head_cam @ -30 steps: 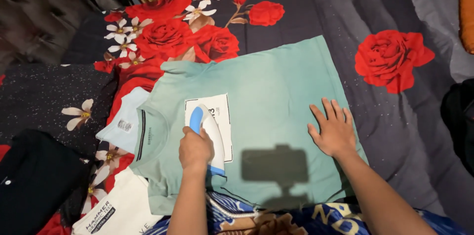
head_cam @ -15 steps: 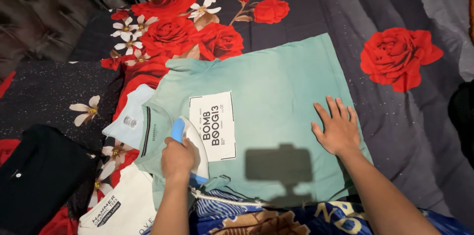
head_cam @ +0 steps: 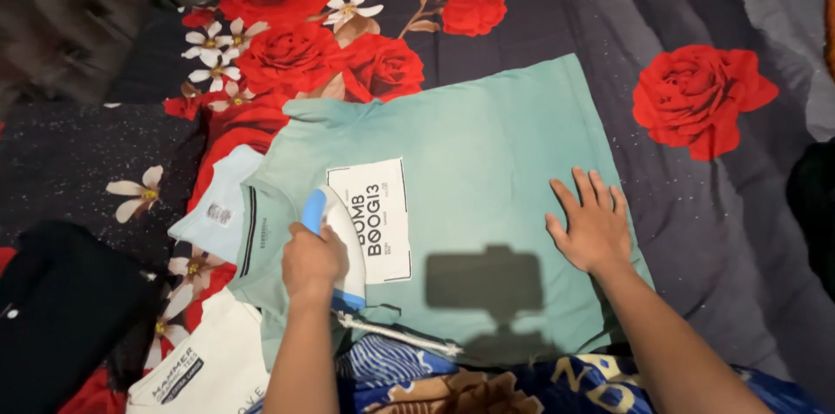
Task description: The person irons a light blue t-shirt laid flat on a bed. They use a handheld iron to smooth the front area around a printed label, moving the iron back and forth while holding the fabric with the other hand.
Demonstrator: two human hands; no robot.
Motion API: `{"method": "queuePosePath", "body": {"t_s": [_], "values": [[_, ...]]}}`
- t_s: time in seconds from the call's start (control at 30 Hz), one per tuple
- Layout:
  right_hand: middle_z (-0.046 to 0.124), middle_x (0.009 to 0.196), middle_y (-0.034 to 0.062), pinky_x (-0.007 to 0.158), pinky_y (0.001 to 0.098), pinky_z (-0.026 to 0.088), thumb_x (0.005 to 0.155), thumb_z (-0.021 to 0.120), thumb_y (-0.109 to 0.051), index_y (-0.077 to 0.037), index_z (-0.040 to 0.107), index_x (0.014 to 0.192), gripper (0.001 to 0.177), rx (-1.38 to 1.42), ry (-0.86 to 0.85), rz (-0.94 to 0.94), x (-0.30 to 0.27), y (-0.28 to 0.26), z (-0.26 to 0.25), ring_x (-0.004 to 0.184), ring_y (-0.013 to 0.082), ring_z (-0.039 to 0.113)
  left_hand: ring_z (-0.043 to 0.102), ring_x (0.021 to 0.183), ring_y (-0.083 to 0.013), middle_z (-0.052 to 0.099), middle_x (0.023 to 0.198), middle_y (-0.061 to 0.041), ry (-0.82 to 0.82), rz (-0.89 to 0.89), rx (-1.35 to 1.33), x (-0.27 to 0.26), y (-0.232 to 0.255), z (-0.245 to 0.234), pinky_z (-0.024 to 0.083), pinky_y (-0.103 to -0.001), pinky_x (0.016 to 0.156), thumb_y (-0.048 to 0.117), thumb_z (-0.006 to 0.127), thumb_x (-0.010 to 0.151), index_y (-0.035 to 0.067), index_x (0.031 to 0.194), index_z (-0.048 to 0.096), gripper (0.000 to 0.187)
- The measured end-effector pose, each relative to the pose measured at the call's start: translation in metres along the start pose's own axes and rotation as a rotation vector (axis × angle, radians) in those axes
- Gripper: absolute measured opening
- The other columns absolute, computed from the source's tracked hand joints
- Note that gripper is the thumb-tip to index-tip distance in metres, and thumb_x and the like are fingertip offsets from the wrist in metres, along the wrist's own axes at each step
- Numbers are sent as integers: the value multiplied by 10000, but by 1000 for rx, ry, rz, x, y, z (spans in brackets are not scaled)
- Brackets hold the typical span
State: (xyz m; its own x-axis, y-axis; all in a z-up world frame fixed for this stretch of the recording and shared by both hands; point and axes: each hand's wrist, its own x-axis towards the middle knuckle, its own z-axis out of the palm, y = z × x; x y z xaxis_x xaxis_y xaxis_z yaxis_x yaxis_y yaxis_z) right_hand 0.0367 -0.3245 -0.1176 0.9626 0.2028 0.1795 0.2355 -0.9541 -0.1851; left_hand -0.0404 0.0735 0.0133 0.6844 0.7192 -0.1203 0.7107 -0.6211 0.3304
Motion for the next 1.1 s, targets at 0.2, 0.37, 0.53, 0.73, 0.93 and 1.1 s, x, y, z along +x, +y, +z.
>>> {"method": "queuePosePath", "body": {"t_s": [0.2,0.37,0.53,0.73,0.93,1.1], "values": [[307,1638,98,1205,512,153,908,488,-529,-290,444,1501,641,-23,25,4,2,1,6,1516,290,238,659,1080,-507,679,1133,-345,12,-53,2,1,-15,-5,519,-546,956,370,583,981,-42,1224,527,482],[310,1642,81,1221,508,154,915,486,-523,-301,439,1510,637,-27,3,10,2,-1,1,1530,276,237,682,1040,-511,699,1092,-336,-13,19,-7,-13,-5,-3,542,-552,924,362,587,969,-51,1200,540,476],[312,1651,80,1227,504,159,917,493,-516,-296,440,1517,641,-34,10,15,2,-3,0,1531,282,242,681,1031,-514,700,1070,-339,-37,60,-70,-31,27,7,542,-552,926,374,577,969,-41,1225,533,490],[307,1643,80,1219,512,158,903,500,-525,-302,442,1506,645,-41,-16,22,-1,-3,1,1527,274,238,689,1026,-494,706,1065,-312,-175,84,-68,-47,44,36,536,-556,928,356,562,972,-31,1231,524,466],[318,1636,96,1216,521,162,913,495,-524,-288,448,1507,642,-22,17,2,1,0,4,1525,290,248,685,1026,-487,701,1064,-313,-162,37,-92,-64,42,42,544,-555,914,331,582,970,-27,1205,519,433],[332,1645,101,1230,513,168,934,489,-512,-282,448,1519,630,-9,52,-9,1,0,3,1532,305,271,697,1001,-479,707,1044,-302,-214,89,-122,-77,38,41,553,-552,895,345,563,983,-28,1199,514,433]]}}
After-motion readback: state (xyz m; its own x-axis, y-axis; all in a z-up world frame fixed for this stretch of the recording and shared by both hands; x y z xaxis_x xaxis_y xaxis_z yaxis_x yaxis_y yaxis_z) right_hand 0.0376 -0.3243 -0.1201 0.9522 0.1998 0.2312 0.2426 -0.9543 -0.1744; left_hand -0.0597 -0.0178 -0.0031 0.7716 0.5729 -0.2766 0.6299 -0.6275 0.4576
